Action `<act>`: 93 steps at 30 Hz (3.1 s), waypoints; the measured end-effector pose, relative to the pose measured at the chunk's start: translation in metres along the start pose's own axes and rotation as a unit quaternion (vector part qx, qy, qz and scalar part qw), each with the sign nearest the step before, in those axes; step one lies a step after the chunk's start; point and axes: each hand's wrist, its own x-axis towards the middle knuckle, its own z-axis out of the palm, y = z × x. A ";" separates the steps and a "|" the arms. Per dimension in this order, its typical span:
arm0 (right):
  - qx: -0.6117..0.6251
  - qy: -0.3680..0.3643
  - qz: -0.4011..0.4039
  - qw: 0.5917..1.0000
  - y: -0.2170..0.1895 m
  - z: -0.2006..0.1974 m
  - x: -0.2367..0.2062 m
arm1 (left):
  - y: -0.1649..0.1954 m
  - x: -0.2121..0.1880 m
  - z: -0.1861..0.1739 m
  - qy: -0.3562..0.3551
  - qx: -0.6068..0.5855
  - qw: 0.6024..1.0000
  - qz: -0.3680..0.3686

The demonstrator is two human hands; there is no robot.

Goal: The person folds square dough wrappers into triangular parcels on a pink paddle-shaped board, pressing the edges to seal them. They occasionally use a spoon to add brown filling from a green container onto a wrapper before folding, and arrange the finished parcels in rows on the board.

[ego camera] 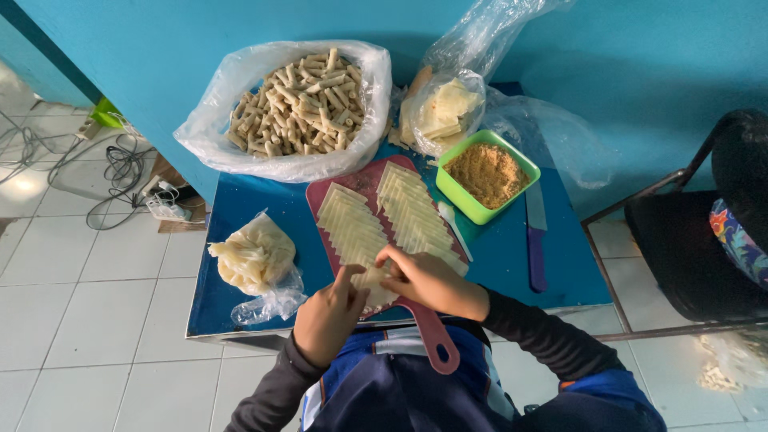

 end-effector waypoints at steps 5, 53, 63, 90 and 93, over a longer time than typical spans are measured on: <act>-0.041 0.000 -0.013 0.999 0.003 0.003 -0.001 | -0.001 -0.001 0.003 -0.005 -0.001 1.000 0.002; -0.100 0.077 -0.059 0.990 -0.017 -0.010 -0.009 | 0.022 -0.008 -0.025 0.011 0.072 0.997 0.019; -0.202 0.212 0.005 0.956 -0.012 -0.053 -0.020 | 0.021 0.017 -0.026 0.173 0.103 0.969 0.145; -0.309 0.286 0.058 0.905 0.001 -0.059 -0.043 | -0.065 0.002 -0.053 0.315 0.178 0.917 -0.167; -0.308 0.262 0.102 0.909 0.006 -0.065 -0.059 | -0.070 0.003 -0.052 0.309 0.127 0.933 -0.136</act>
